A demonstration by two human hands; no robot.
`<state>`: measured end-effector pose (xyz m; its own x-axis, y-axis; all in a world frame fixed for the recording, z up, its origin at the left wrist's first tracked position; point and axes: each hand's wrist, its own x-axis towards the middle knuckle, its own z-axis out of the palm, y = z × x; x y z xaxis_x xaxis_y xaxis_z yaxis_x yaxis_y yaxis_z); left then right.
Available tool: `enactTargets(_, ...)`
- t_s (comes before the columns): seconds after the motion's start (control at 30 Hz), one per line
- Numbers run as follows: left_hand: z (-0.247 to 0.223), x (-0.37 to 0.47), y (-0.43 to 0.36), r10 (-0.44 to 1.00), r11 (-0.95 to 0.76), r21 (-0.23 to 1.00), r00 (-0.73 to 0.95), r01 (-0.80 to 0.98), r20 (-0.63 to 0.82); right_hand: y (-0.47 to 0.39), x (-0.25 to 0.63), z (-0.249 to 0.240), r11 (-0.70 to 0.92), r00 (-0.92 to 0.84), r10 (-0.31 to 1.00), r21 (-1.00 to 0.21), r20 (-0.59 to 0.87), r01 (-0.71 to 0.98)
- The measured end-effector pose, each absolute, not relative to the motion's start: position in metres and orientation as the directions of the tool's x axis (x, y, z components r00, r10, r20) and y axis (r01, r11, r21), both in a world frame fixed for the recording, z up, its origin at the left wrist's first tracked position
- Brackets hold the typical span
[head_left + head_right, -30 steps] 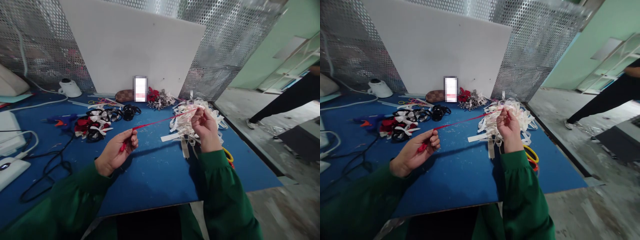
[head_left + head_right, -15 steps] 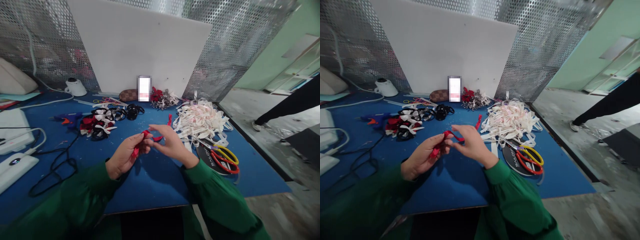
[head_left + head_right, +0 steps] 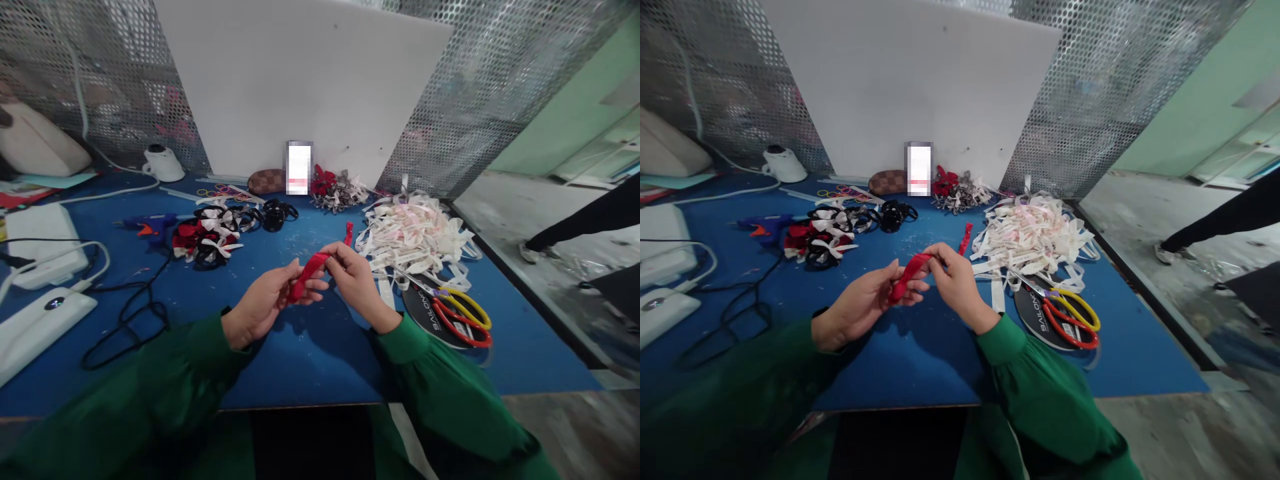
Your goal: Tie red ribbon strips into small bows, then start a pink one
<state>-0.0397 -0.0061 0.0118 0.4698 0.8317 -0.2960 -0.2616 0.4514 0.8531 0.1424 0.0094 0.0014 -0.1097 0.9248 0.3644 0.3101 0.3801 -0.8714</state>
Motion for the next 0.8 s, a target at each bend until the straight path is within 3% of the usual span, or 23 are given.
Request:
enactTargets(0.23, 0.011, -0.039, -0.007, 0.866, 0.346, 0.930, 0.425, -0.126, -0.265, 0.012, 0.152, 0.005, 0.405, -0.116, 0.914, -0.853, 0.389, 0.329)
enactTargets(0.4, 0.016, -0.039, -0.009, 0.843, 0.334, 0.931, 0.488, -0.149, -0.225, 0.015, 0.155, 0.005, 0.383, -0.080, 0.922, -0.861, 0.379, 0.334)
enactTargets(0.53, 0.021, -0.041, -0.011, 0.828, 0.283, 0.940, 0.544, -0.192, -0.138, 0.015, 0.152, 0.002, 0.357, -0.149, 0.934, -0.861, 0.325, 0.362)
enactTargets(0.8, 0.025, -0.045, -0.006, 0.910, 0.161, 0.937, 0.414, -0.311, -0.019, 0.005, 0.135, -0.002, 0.248, -0.235, 0.948, -0.961, 0.214, 0.126)
